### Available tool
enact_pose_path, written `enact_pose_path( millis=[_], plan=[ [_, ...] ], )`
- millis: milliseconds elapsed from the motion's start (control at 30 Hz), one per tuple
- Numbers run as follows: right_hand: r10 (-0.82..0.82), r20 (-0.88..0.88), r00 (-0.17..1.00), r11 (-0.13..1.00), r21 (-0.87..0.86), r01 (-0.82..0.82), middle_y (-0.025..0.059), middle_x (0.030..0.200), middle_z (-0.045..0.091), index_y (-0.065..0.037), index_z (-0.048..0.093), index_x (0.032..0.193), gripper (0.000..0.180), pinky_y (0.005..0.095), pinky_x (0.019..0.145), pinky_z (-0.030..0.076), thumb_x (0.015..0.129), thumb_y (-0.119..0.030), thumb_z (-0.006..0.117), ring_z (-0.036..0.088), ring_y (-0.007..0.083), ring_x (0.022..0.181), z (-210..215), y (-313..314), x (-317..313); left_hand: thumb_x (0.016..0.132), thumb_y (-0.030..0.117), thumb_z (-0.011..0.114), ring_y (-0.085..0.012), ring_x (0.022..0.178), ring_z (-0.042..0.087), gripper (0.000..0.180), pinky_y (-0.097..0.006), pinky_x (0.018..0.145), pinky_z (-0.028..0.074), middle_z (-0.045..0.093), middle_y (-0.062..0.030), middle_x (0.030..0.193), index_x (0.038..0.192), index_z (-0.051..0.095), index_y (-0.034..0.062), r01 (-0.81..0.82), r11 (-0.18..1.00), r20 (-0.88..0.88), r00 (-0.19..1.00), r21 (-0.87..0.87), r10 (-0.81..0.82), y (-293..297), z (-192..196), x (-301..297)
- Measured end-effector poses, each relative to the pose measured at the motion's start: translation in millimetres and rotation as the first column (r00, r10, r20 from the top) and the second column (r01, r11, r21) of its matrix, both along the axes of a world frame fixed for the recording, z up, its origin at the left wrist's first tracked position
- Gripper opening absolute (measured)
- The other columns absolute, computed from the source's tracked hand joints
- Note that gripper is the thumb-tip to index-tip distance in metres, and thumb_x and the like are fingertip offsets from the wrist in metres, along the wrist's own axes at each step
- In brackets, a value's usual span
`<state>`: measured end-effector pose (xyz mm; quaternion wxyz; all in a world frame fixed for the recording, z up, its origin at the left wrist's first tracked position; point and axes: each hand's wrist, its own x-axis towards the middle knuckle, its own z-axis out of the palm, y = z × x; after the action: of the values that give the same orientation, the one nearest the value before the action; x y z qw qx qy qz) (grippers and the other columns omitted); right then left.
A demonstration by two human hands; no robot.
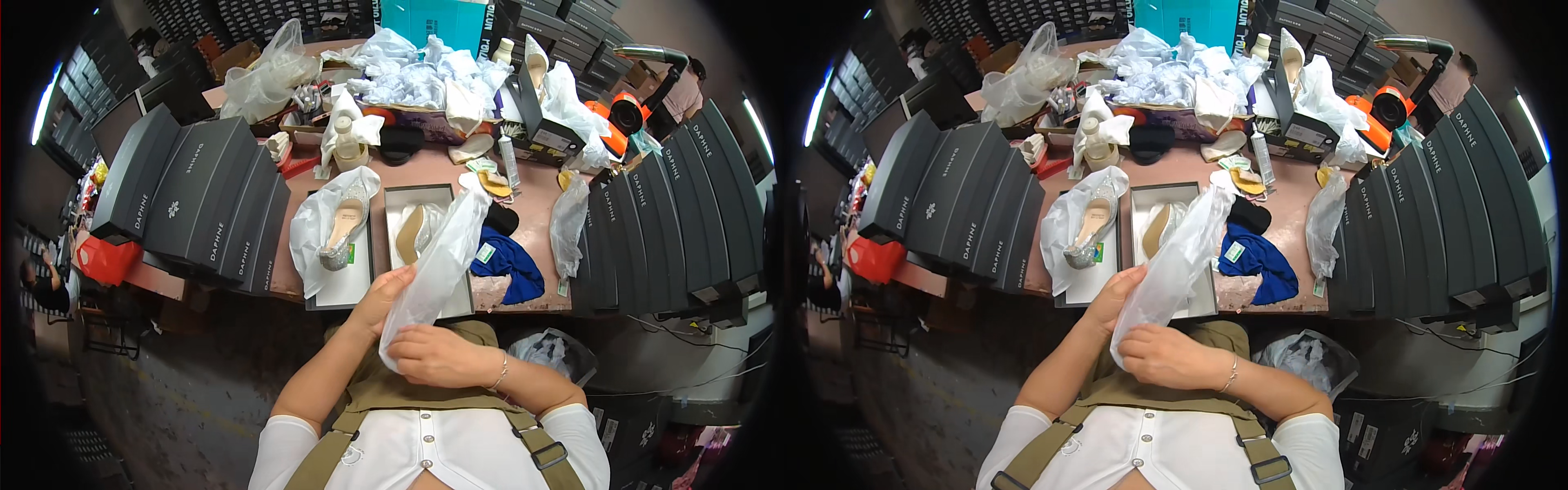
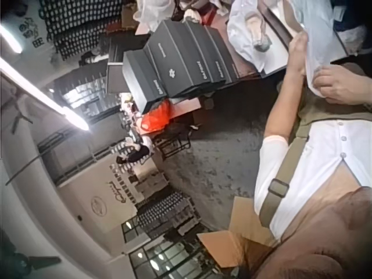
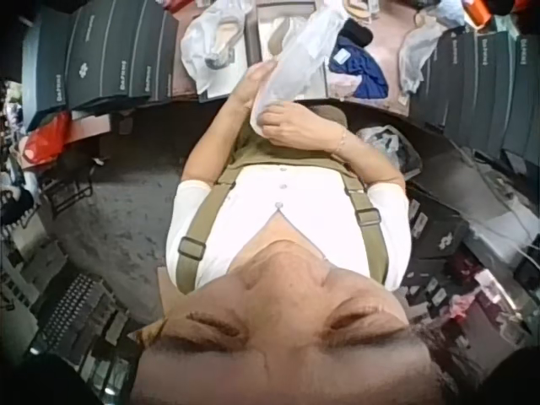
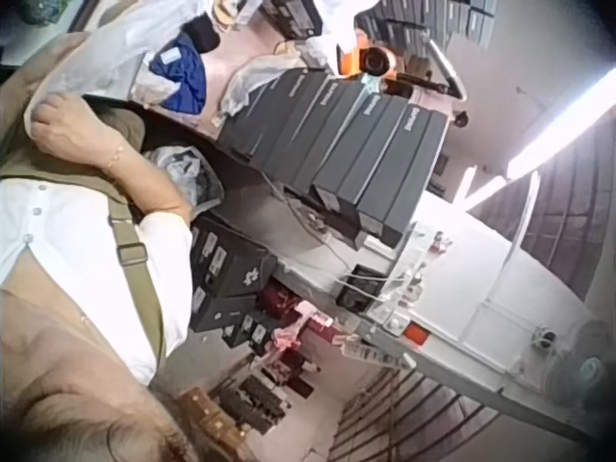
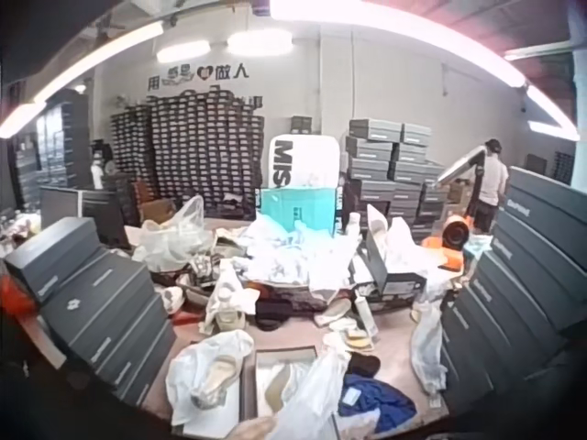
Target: Inspecting, wrapping with protective paper, and placing high-heeled shoes into a shoebox.
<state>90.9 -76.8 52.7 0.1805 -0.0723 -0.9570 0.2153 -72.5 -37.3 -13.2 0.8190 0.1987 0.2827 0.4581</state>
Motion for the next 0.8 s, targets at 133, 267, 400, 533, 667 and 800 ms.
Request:
enact_pose_path(
  millis=[133,267,400,533,667,800],
  plan=[
    [-0.074,0.074,0.994,0.996,-0.049,0.078,0.0094,0.101,0.058,-0.005,0.056,0.084,0.019,0.0379,0.086,0.047,0.073,-0.015,0.067,0.058,0.0241,0.094,-16,-14,5,0.093,0.016,0.059,-0.0163,0.095,0.063,0.021,-0.033,0.087,0.052,0.064,-0.0065,0.105,0.110,0.055,0.0042,-0.180,0.978,0.127,0.973,-0.108,0.193,14,-16,-7],
    [-0.348,0.199,0.916,0.886,-0.248,0.391,0.0137,0.088,0.058,-0.002,0.059,0.088,0.020,0.0394,0.069,0.049,0.078,-0.018,0.066,0.057,0.0323,0.077,-38,-26,28,0.092,0.013,0.060,-0.0157,0.094,0.063,0.014,-0.033,0.086,0.052,0.064,-0.0045,0.102,0.104,0.055,0.0076,-0.414,0.908,0.129,0.899,-0.062,0.419,27,-2,-9],
    [-0.443,0.329,0.834,0.685,-0.477,0.551,0.0130,0.101,0.063,0.000,0.062,0.100,0.026,0.0337,0.076,0.050,0.080,-0.015,0.071,0.062,0.0273,0.093,-9,4,69,0.092,0.011,0.061,-0.0094,0.084,0.060,0.010,-0.025,0.077,0.050,0.064,-0.0009,0.092,0.101,0.059,0.0061,-0.296,0.930,-0.048,0.949,0.220,0.313,30,9,-20],
    [-0.627,-0.241,0.740,0.779,-0.191,0.598,0.0166,0.100,0.063,0.000,0.061,0.109,0.041,0.0371,0.079,0.050,0.078,-0.024,0.074,0.061,0.0340,0.092,51,59,69,0.092,0.012,0.061,-0.0044,0.076,0.055,0.012,-0.022,0.068,0.046,0.062,0.0012,0.082,0.096,0.064,0.0018,0.282,0.841,-0.599,0.799,0.461,0.060,33,50,-47],
    [-0.325,-0.150,0.934,0.940,0.057,0.336,0.0157,0.091,0.063,0.001,0.061,0.104,0.040,0.0341,0.074,0.049,0.078,-0.027,0.073,0.060,0.0303,0.082,55,108,50,0.090,0.011,0.061,-0.0156,0.076,0.061,0.016,-0.028,0.069,0.047,0.065,-0.0076,0.084,0.100,0.063,-0.0015,0.678,0.507,-0.807,0.587,0.533,0.063,32,99,-40],
    [-0.278,0.237,0.931,0.762,-0.536,0.364,0.0066,0.070,0.054,0.001,0.057,0.086,0.025,0.0287,0.061,0.042,0.082,-0.018,0.073,0.047,0.0143,0.065,34,118,66,0.086,0.012,0.064,-0.0233,0.080,0.064,0.019,-0.032,0.074,0.048,0.065,-0.0124,0.086,0.099,0.062,-0.0009,0.740,0.500,-0.893,0.386,0.450,0.232,17,89,-59]
  ],
)
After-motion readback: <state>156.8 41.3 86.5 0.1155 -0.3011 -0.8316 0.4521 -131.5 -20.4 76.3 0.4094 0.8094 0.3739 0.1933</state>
